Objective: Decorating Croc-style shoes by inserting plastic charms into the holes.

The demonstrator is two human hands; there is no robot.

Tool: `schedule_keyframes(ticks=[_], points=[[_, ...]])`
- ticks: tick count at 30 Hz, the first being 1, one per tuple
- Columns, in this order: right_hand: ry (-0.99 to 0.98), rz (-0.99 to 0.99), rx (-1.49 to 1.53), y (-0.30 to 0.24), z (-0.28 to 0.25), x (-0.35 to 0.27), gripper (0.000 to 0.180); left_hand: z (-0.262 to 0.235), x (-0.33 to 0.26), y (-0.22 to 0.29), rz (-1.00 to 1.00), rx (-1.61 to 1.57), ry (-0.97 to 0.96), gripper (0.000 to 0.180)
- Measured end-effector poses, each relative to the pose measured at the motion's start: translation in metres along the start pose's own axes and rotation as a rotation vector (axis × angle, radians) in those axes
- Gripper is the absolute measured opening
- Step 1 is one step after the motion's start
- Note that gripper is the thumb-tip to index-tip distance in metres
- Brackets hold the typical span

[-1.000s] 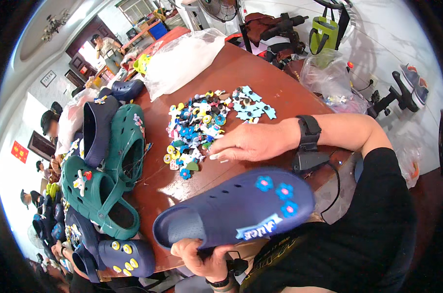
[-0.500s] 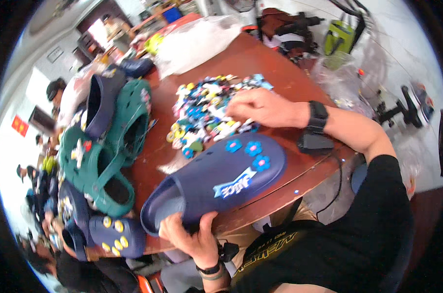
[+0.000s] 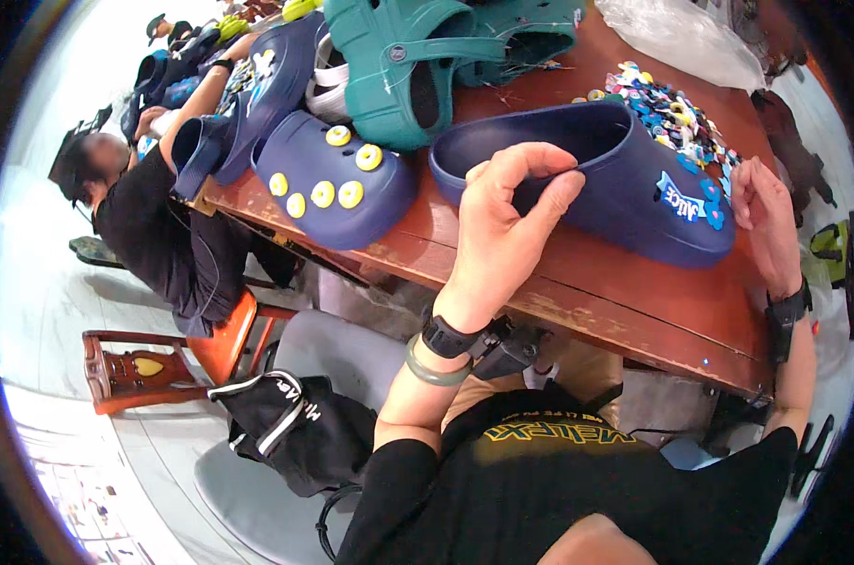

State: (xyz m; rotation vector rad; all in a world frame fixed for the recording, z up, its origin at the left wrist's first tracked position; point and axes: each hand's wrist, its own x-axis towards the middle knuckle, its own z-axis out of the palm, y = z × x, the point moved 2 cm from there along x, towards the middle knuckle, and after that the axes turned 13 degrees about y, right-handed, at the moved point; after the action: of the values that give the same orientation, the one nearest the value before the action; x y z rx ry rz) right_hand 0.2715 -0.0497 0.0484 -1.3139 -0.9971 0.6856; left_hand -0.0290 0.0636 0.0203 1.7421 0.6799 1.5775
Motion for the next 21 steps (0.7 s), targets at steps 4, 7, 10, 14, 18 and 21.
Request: schedule_keyframes(ticks=[4,7,10,14,18,21], points=[[-0.006,-0.012,0.003,0.001,0.000,-0.004,0.027,-0.008,0.000,0.004,-0.241,-0.502,0.148,0.011],[0.000,-0.020,0.012,-0.002,0.003,-0.006,0.027,-0.017,0.005,-0.006,-0.243,-0.760,0.218,0.011],[0.001,-0.021,0.001,-0.003,0.003,-0.006,0.027,-0.024,0.009,-0.014,-0.321,-0.917,0.223,0.017],[-0.015,-0.043,0.000,-0.001,0.001,-0.005,0.026,-0.026,0.010,-0.016,-0.347,-1.034,0.204,0.016],[-0.036,-0.043,-0.047,0.000,0.002,-0.005,0.026,-0.023,0.007,-0.011,-0.328,-0.825,0.228,0.015],[-0.017,-0.042,-0.072,-0.001,0.003,-0.007,0.027,-0.011,0.001,0.005,-0.282,-0.485,0.226,0.011]])
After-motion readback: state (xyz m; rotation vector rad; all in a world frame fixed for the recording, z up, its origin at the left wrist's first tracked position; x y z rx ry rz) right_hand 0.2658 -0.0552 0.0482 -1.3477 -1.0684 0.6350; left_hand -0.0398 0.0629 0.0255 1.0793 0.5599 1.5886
